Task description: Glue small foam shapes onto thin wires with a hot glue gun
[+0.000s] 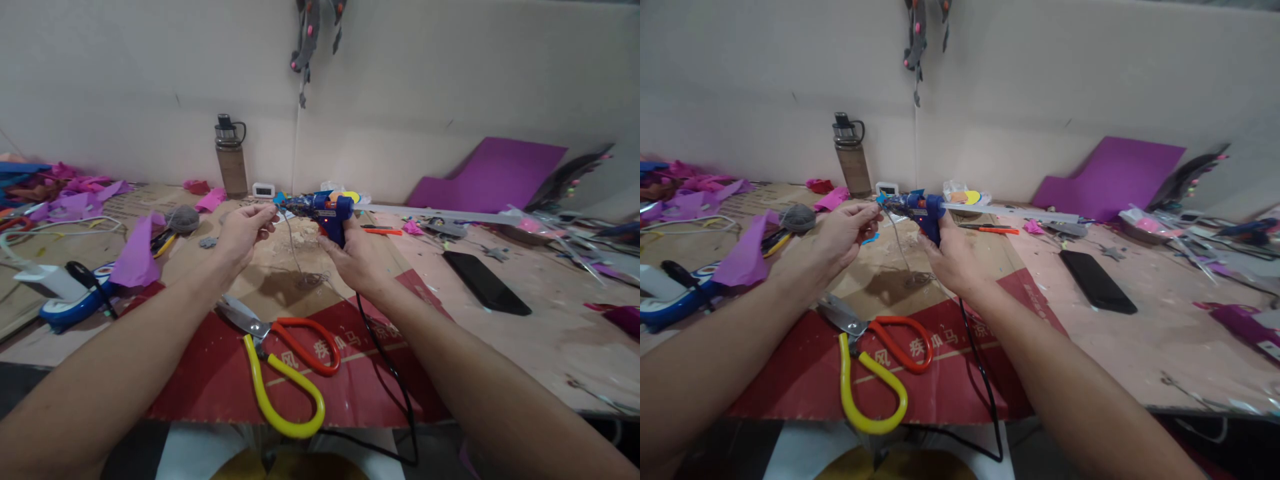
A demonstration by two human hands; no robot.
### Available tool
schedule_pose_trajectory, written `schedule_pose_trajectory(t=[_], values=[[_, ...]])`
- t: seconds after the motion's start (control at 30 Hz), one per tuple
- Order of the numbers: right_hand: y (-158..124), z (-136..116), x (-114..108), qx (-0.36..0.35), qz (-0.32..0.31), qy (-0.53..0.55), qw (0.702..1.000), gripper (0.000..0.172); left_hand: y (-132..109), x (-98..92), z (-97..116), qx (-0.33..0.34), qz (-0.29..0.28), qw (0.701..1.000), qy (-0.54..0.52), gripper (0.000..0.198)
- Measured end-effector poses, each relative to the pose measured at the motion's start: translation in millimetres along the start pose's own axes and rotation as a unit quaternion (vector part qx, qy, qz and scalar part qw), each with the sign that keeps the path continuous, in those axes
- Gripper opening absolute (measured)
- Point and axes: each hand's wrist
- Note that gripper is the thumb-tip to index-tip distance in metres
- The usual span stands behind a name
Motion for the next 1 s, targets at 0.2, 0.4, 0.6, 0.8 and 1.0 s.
schedule_pose_trajectory(t=[0.2,0.4,0.6,0.8,1.0], values=[[-0.3,-2.1,0.0,-0.011,0.004,-0.009,1.000,0.053,-0.4,-0.5,-0.4,0.006,-0.003,1.000,0.005,0.023],[0.0,-5.6,0.5,-0.017,-0.001,-0.011,1.000,0.052,-0.6,-0.2,0.1,0.003,-0.003,1.000,0.008,0.022],[-0.3,-3.5,0.5,-0.009,0.002,-0.016,1.000,0.052,-1.6,0.7,2.2,0.001,-0.001,1.000,0.005,0.022],[-0.5,-3.0,0.8,-0.027,0.006,-0.012,1.000,0.052,-2.6,1.9,4.1,0.001,0.000,1.000,0.006,0.022],[0.2,-3.1,1.0,-0.021,0.007,-0.021,1.000,0.055,-3.3,2.2,6.0,-0.009,0.006,1.000,-0.003,0.025]])
Point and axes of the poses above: each hand's wrist, its own y-axis towards the middle knuckle, its own x-axis out of the palm, z = x × y, and after that the axes turned 7 degrees about y, right-handed
